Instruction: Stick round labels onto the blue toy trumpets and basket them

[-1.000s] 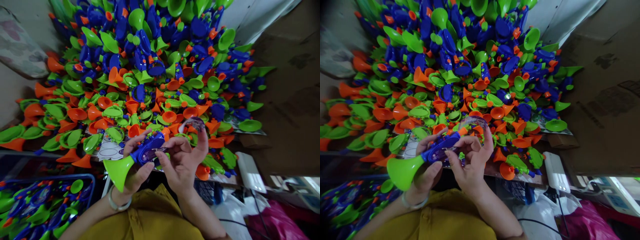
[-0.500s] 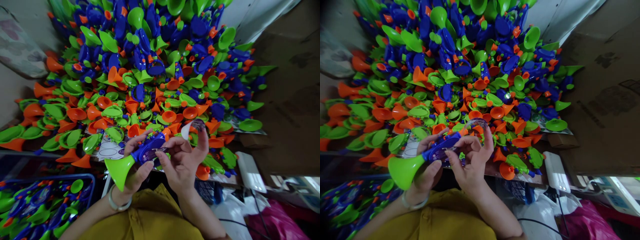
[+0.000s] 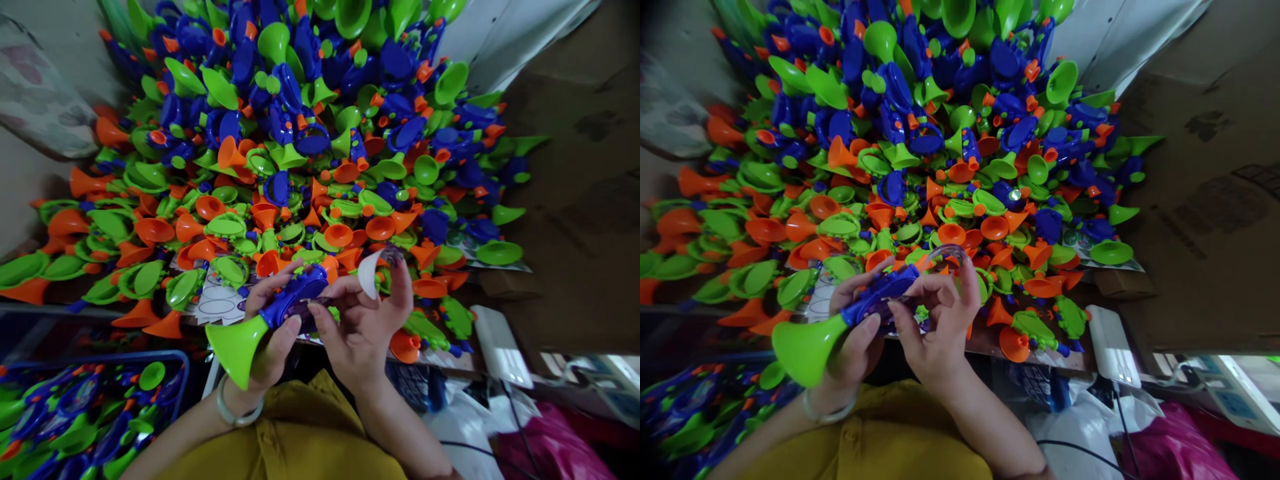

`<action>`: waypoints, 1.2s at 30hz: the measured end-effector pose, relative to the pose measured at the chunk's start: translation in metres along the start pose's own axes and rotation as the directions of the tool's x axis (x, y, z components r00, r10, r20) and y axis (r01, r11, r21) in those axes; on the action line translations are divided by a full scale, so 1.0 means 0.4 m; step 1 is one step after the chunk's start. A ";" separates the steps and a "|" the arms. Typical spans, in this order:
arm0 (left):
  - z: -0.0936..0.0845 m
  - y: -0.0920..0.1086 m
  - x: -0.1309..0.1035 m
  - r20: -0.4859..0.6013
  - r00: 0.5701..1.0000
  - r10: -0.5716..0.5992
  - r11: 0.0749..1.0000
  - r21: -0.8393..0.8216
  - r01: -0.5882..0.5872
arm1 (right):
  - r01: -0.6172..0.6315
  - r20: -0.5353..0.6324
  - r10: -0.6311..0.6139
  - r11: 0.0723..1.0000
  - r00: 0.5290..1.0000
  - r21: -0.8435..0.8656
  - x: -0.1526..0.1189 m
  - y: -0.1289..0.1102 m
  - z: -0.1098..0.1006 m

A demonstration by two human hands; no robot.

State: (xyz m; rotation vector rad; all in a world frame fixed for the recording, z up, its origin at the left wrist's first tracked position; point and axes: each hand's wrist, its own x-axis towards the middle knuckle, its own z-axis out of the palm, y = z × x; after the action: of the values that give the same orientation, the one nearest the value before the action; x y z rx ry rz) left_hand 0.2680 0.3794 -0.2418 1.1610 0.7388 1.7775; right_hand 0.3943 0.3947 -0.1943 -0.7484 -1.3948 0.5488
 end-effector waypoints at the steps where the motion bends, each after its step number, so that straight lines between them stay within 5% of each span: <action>1: 0.002 0.001 0.001 -0.005 1.000 0.023 1.000 0.012 -0.023 | 0.027 -0.009 -0.027 1.000 1.000 -0.011 0.002 0.001 0.001; 6: 0.016 0.011 0.009 -0.056 0.991 0.122 0.992 0.051 -0.119 | 0.171 -0.049 -0.190 0.951 0.981 -0.260 0.023 0.006 -0.003; 13: 0.009 0.019 0.008 -0.055 0.992 0.111 0.991 0.086 -0.106 | 0.057 -0.029 -0.063 0.979 0.998 -0.198 0.032 0.007 -0.002; 21: 0.005 0.011 0.003 -0.062 0.992 0.110 0.992 0.064 -0.106 | 0.073 -0.042 -0.091 0.941 0.995 -0.330 0.027 0.027 0.004; 25: 0.008 0.019 0.009 -0.156 0.987 0.029 1.000 0.001 -0.030 | 0.096 -0.166 -0.182 0.901 0.969 -0.423 0.038 0.072 -0.005; 27: 0.012 0.024 0.012 -0.181 0.983 -0.022 0.997 -0.071 0.009 | 0.034 -0.167 -0.090 0.950 0.982 -0.309 0.040 0.081 -0.003; 29: 0.018 0.025 0.012 -0.158 0.984 -0.076 0.986 -0.160 0.050 | -0.106 -0.030 0.104 0.993 0.994 -0.046 0.037 0.076 0.008; 32: 0.020 0.016 0.002 -0.116 0.975 -0.187 0.951 -0.271 0.151 | -0.269 0.114 0.251 0.943 0.961 0.194 0.035 0.060 0.025; 34: 0.015 0.008 -0.010 -0.077 0.958 -0.278 0.930 -0.272 0.248 | -0.194 -0.031 0.200 0.970 0.979 0.145 0.045 0.057 0.028; 36: 0.005 0.002 -0.022 -0.022 0.942 -0.335 0.926 -0.189 0.326 | -0.025 -0.201 0.024 1.000 0.979 -0.004 0.059 0.060 0.026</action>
State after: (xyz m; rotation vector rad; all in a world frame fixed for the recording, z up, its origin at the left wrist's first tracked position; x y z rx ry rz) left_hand 0.2711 0.3713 -0.2439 0.8141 0.7381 1.5590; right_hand 0.3890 0.4293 -0.1963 -0.8053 -1.2015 0.4739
